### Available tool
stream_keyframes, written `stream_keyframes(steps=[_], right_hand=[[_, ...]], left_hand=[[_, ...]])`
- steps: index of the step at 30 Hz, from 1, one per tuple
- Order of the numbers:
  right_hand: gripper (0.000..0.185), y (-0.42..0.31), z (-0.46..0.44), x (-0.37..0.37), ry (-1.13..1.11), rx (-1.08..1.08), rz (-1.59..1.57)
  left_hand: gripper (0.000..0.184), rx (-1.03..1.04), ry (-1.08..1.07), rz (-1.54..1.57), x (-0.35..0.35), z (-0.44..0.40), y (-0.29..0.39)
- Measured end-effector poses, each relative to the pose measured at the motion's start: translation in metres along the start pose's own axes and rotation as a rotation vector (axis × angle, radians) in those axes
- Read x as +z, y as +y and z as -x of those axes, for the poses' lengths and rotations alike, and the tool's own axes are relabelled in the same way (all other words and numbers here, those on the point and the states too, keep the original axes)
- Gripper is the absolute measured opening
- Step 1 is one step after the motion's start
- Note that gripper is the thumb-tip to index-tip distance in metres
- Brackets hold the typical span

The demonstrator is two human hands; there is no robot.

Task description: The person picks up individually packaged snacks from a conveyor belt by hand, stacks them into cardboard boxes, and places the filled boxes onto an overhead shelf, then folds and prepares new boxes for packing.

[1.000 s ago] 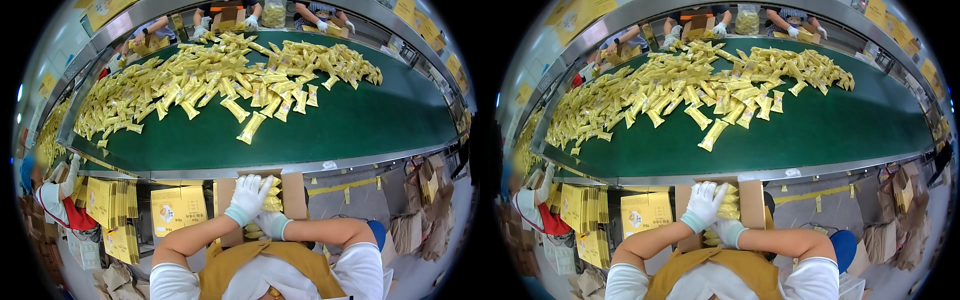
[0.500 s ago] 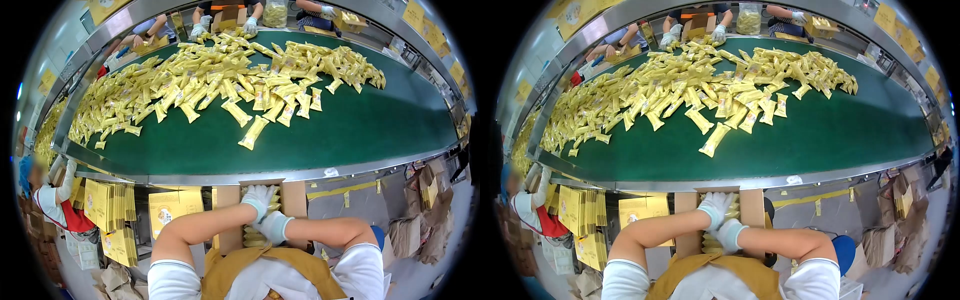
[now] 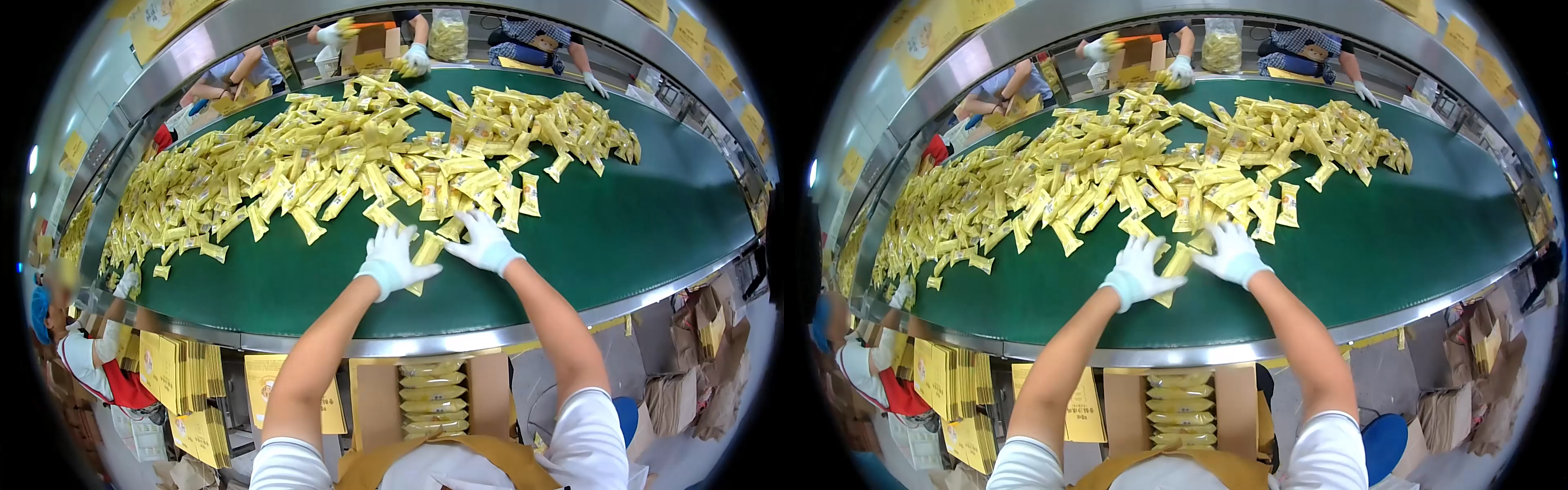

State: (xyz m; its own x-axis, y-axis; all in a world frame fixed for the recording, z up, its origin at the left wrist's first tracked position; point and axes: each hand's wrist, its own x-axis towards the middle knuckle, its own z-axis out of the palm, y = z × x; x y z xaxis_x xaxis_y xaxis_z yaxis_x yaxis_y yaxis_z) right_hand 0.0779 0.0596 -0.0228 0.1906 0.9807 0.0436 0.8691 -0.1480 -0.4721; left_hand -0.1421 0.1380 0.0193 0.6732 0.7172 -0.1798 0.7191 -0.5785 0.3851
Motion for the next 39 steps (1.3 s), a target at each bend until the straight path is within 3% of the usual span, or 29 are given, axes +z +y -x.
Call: stream_keyframes(steps=[3,6,9,11,15,18,20,21,22,23,26,28,31,33,35,37,39], right_hand=[[0.101,-0.023,-0.054,0.004,-0.107,0.331,0.153],[0.101,-0.024,-0.068,0.019,-0.072,0.371,0.264],[0.099,-0.017,-0.061,0.02,-0.105,0.307,0.305],[0.095,0.004,-0.043,0.035,-0.017,0.147,0.32],[0.09,0.005,0.022,0.029,-0.057,-0.128,0.316],[0.078,0.005,0.07,0.02,-0.082,-0.309,0.302],[0.068,0.01,0.093,0.009,-0.062,-0.391,0.272],[0.068,0.02,0.099,0.013,0.058,-0.318,0.187],[0.068,0.032,0.101,0.02,0.179,-0.246,0.101],[0.068,0.043,0.104,0.027,0.296,-0.176,0.018],[0.065,0.042,0.118,0.026,0.168,0.178,0.093],[0.063,0.039,0.117,0.018,0.141,0.264,0.162],[0.057,0.036,0.122,0.005,0.266,0.359,0.156],[0.056,0.009,0.132,-0.016,0.325,0.367,0.0],[0.056,-0.012,0.138,-0.02,0.303,0.331,-0.055],[0.061,-0.022,0.137,-0.002,0.239,0.303,-0.024],[0.06,-0.029,0.13,0.022,0.089,0.421,0.069]], left_hand=[[0.108,-0.126,0.077,-0.162,0.024,-0.039,-0.002],[0.107,-0.089,0.054,-0.221,0.039,-0.048,-0.012],[0.099,0.046,0.013,-0.288,0.042,-0.036,-0.019],[0.096,0.155,0.016,-0.27,0.04,-0.02,-0.034],[0.084,0.369,0.009,-0.189,0.032,0.02,-0.067],[0.065,0.415,0.06,-0.104,0.028,0.053,-0.089],[0.053,0.285,0.169,0.086,0.033,0.06,-0.104],[0.047,0.219,0.223,0.183,0.039,0.063,-0.11],[0.04,0.204,0.49,0.042,0.048,0.065,-0.109],[0.046,0.107,0.478,0.067,0.05,0.06,-0.113],[0.057,-0.157,0.459,0.036,0.038,0.054,-0.092],[0.063,-0.314,0.4,-0.016,0.044,0.039,-0.097],[0.062,-0.335,0.167,-0.022,0.025,0.03,-0.115],[0.058,-0.292,0.186,0.013,0.008,0.043,-0.112],[0.064,-0.226,0.29,-0.022,0.003,0.064,-0.103],[0.069,-0.24,0.259,-0.017,0.003,0.089,-0.074],[0.078,-0.303,0.092,-0.135,0.014,0.105,-0.044]])
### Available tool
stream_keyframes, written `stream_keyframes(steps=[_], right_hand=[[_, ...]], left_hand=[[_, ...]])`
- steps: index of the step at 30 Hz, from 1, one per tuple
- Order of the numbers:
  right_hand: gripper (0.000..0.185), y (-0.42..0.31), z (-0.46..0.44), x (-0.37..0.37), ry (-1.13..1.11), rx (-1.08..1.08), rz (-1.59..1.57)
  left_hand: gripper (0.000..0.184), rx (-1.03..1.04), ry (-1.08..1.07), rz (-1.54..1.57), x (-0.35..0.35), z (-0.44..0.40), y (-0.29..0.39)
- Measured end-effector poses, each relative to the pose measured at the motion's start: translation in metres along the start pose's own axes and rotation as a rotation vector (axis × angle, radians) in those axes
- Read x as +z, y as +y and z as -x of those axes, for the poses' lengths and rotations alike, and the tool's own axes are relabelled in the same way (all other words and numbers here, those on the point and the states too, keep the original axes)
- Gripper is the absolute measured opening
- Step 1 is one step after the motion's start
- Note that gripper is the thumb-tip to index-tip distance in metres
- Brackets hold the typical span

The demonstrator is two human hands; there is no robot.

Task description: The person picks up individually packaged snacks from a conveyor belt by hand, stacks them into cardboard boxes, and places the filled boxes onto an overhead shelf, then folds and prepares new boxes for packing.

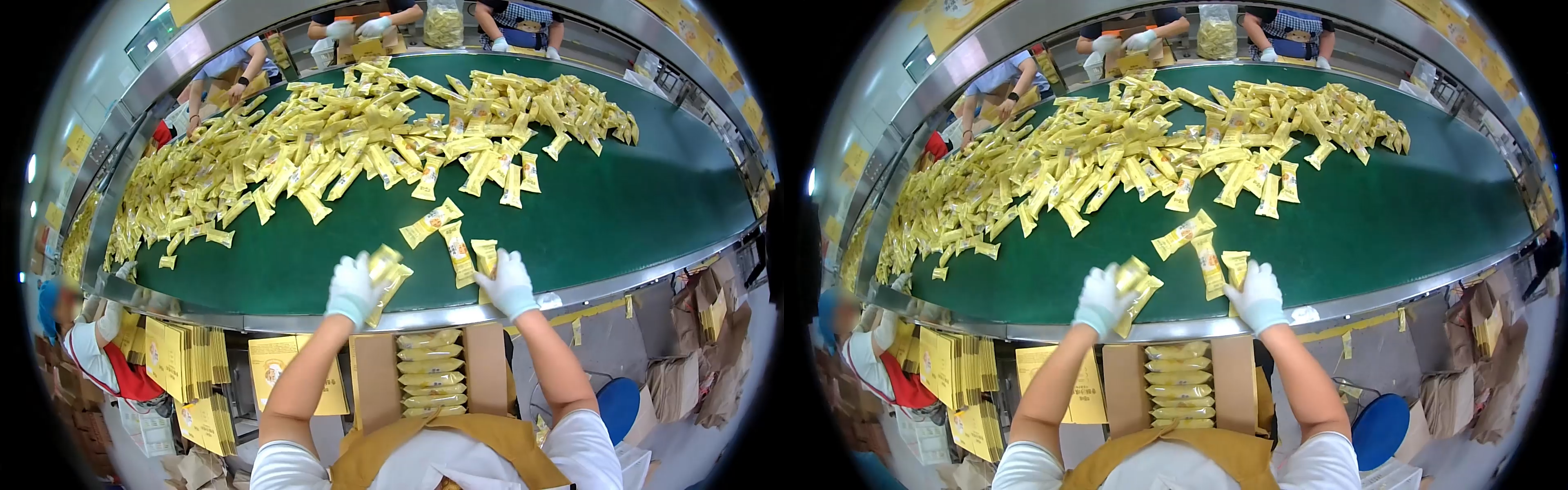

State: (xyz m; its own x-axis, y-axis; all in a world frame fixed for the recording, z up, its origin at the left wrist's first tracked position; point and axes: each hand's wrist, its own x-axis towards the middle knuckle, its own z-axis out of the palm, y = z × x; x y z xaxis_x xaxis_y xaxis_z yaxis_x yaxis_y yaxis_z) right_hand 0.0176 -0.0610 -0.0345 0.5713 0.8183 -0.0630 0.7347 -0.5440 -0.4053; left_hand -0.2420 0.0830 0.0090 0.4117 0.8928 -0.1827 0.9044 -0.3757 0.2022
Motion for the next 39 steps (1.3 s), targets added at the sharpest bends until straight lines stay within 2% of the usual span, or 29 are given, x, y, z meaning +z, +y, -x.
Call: stream_keyframes(steps=[1,2,5,6,9,11,14,18,22,25,29,32,34,35,38,39], right_hand=[[0.058,-0.004,-0.004,0.007,-0.089,0.078,0.003],[0.057,-0.004,-0.009,0.008,-0.099,0.07,0.034],[0.054,0.01,-0.03,0.001,-0.134,0.062,0.126],[0.049,0.01,-0.035,-0.009,-0.124,0.081,0.177],[0.044,0.003,-0.04,-0.039,-0.022,0.082,0.075],[0.04,-0.014,-0.042,-0.054,0.052,0.035,-0.005],[0.043,-0.045,-0.051,-0.047,0.033,-0.026,0.018],[0.04,-0.065,-0.054,0.015,-0.072,-0.091,0.111],[0.022,-0.067,-0.047,0.026,-0.028,-0.164,0.232],[0.018,-0.047,-0.047,0.022,0.024,-0.302,0.22],[0.014,-0.007,-0.048,0.01,0.142,-0.402,0.389],[0.029,0.02,-0.037,0.007,0.207,-0.503,0.384],[0.046,0.013,-0.017,-0.006,0.239,-0.579,0.291],[0.055,0.01,-0.009,-0.011,0.258,-0.62,0.244],[0.08,0.004,0.013,-0.005,0.22,-0.58,0.271],[0.085,0.006,0.013,-0.005,0.2,-0.583,0.264]], left_hand=[[0.077,0.013,-0.075,-0.036,0.005,0.01,0.01],[0.076,0.027,-0.151,-0.07,0.008,0.017,0.015],[0.07,0.043,-0.08,-0.005,0.029,0.003,-0.005],[0.057,0.031,-0.093,0.071,0.02,-0.001,-0.007],[0.053,0.012,-0.148,0.176,-0.005,-0.024,-0.013],[0.054,0.076,-0.118,0.225,-0.026,-0.041,0.001],[0.053,0.149,-0.026,0.246,-0.036,-0.078,0.035],[0.053,0.18,0.028,0.13,-0.009,-0.128,0.086],[0.053,0.166,-0.129,-0.033,0.013,-0.142,0.112],[0.052,0.249,-0.152,-0.085,0.009,-0.138,0.107],[0.044,0.25,-0.018,-0.153,0.014,-0.128,0.067],[0.04,0.317,0.193,-0.257,0.026,-0.114,0.01],[0.04,0.477,0.339,-0.278,0.034,-0.098,-0.017],[0.056,0.576,0.342,-0.304,0.039,-0.091,-0.025],[0.08,0.552,0.448,-0.369,0.033,-0.054,-0.008],[0.096,0.522,0.384,-0.406,0.031,-0.053,-0.004]])
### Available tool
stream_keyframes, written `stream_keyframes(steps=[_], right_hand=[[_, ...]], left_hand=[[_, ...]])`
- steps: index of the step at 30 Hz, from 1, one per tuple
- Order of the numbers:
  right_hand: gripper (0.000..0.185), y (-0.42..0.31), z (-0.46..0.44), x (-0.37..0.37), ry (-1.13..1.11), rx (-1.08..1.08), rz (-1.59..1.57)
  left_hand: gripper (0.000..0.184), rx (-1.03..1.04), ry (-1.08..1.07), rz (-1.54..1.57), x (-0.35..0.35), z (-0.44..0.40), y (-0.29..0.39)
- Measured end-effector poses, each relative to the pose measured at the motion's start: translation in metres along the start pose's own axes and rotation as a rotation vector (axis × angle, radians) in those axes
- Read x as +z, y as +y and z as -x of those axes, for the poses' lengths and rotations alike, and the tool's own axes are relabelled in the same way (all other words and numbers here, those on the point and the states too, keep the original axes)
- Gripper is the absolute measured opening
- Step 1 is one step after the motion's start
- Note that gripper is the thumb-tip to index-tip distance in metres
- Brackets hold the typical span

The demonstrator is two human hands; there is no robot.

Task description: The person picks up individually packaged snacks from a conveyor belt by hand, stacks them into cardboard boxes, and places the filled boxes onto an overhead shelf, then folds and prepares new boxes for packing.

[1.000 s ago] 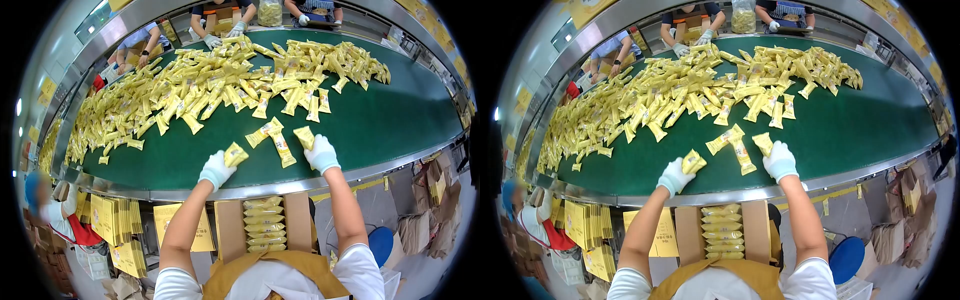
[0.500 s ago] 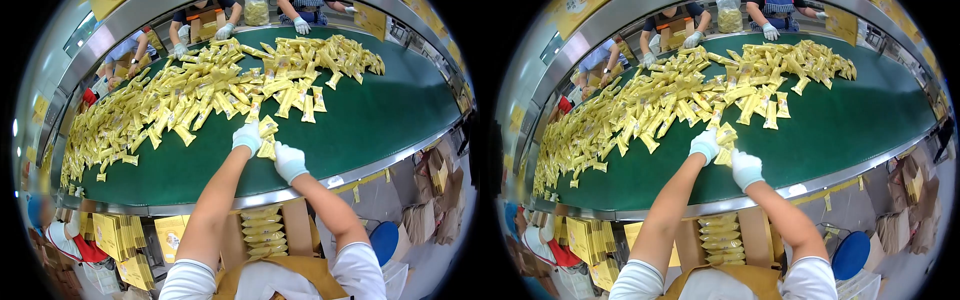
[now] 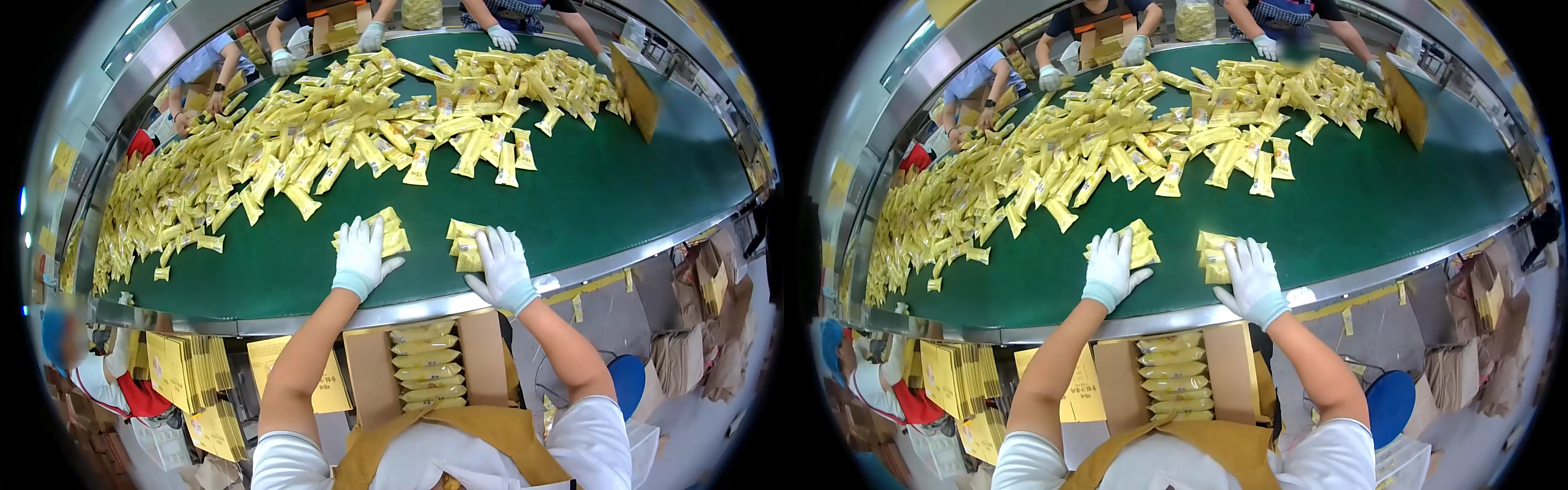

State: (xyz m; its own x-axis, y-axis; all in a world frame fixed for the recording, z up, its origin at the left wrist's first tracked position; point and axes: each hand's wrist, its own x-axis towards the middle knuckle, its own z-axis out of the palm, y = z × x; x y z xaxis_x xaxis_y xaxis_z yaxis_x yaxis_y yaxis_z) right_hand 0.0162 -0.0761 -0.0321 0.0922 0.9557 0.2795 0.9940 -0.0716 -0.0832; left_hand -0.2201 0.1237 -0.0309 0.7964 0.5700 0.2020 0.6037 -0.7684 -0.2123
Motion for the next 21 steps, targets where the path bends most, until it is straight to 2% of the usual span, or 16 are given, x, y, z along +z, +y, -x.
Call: stream_keyframes(steps=[3,4,7,8,11,12,14,16,18,19,21], right_hand=[[0.087,0.021,-0.003,0.006,-0.013,-0.043,-0.055],[0.09,0.025,-0.011,-0.004,-0.149,0.002,-0.082],[0.093,0.028,-0.024,-0.024,-0.36,-0.02,0.027],[0.093,0.033,-0.021,-0.016,-0.269,-0.095,0.048],[0.096,0.039,-0.007,0.0,-0.008,-0.232,0.076],[0.097,0.039,-0.006,0.003,-0.056,-0.199,0.047],[0.1,0.04,-0.004,0.005,-0.145,-0.129,-0.008],[0.102,0.031,-0.01,-0.011,-0.249,0.06,-0.159],[0.101,0.018,-0.011,-0.031,-0.256,0.186,-0.278],[0.098,0.005,-0.007,-0.05,-0.152,0.146,-0.319],[0.096,-0.028,0.005,-0.112,0.025,-0.201,-0.365]], left_hand=[[0.1,-0.151,-0.366,0.234,-0.025,-0.024,-0.004],[0.105,-0.162,-0.459,0.233,-0.041,-0.031,-0.006],[0.105,-0.082,-0.243,0.153,-0.018,-0.023,-0.012],[0.103,-0.052,-0.04,0.006,-0.006,-0.014,-0.009],[0.104,-0.105,-0.378,0.249,-0.019,-0.015,-0.007],[0.104,-0.113,-0.408,0.246,-0.025,-0.011,-0.005],[0.103,-0.1,-0.313,0.264,-0.017,0.002,-0.004],[0.101,-0.079,-0.216,0.312,-0.016,0.014,-0.006],[0.101,-0.128,-0.139,0.532,-0.017,0.025,-0.017],[0.102,-0.156,-0.096,0.64,-0.019,0.031,-0.025],[0.102,-0.239,0.052,0.978,-0.03,0.055,-0.045]])
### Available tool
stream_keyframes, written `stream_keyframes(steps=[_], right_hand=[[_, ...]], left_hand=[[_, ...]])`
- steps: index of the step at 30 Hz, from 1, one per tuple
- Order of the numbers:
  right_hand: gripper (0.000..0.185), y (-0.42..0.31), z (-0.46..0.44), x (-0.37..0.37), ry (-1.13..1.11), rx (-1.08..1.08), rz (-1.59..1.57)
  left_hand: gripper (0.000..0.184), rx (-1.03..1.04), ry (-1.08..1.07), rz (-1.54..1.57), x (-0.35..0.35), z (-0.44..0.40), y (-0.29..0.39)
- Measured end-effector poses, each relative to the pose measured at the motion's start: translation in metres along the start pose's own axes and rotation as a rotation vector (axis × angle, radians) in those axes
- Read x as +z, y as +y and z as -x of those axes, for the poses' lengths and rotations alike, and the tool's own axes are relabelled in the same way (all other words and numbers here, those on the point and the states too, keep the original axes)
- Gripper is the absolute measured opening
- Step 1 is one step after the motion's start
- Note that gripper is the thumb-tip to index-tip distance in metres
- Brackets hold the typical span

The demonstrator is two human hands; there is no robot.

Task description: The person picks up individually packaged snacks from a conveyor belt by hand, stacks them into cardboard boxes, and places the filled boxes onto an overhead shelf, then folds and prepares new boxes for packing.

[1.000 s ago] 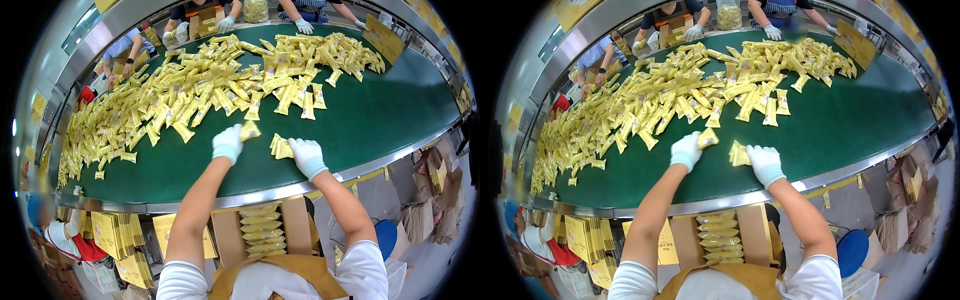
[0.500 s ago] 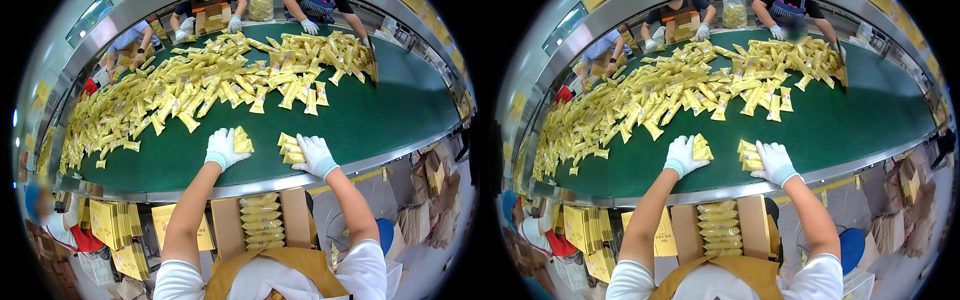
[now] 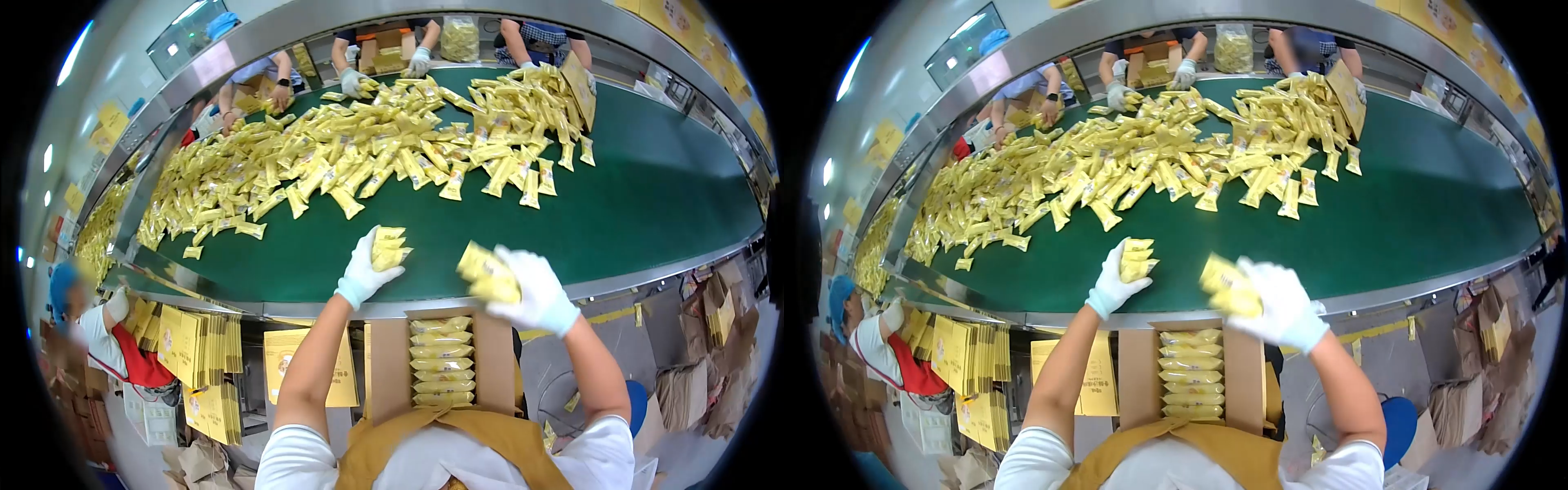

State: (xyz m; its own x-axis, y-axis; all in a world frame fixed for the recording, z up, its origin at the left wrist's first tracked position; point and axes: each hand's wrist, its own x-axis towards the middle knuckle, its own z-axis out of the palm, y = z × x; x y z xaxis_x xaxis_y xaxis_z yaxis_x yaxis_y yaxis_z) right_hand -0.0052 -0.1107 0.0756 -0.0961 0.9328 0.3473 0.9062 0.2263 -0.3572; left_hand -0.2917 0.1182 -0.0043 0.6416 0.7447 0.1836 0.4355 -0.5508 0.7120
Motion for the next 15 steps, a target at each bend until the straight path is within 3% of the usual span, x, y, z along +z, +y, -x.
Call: stream_keyframes(steps=[2,4,8,11,12,13,15], right_hand=[[0.086,-0.048,-0.006,-0.03,-0.307,-0.104,0.005],[0.081,-0.083,-0.003,-0.022,-0.501,-0.222,0.145],[0.082,-0.113,0.02,0.057,-0.706,-0.418,0.163],[0.07,-0.124,0.068,0.126,-0.486,-0.423,0.138],[0.069,-0.131,0.075,0.133,-0.521,-0.4,0.195],[0.067,-0.138,0.078,0.138,-0.556,-0.374,0.254],[0.057,-0.137,0.088,0.15,-0.51,-0.371,0.343]], left_hand=[[0.102,0.023,0.088,0.316,-0.016,0.022,0.003],[0.107,-0.031,0.006,0.628,-0.036,0.043,0.059],[0.112,-0.073,-0.177,0.867,-0.041,0.083,0.118],[0.118,-0.032,-0.346,0.683,-0.032,0.104,0.136],[0.121,-0.048,-0.401,0.66,-0.028,0.111,0.139],[0.116,0.101,-0.344,0.444,-0.017,0.116,0.129],[0.116,0.181,-0.331,0.121,0.002,0.123,0.124]])
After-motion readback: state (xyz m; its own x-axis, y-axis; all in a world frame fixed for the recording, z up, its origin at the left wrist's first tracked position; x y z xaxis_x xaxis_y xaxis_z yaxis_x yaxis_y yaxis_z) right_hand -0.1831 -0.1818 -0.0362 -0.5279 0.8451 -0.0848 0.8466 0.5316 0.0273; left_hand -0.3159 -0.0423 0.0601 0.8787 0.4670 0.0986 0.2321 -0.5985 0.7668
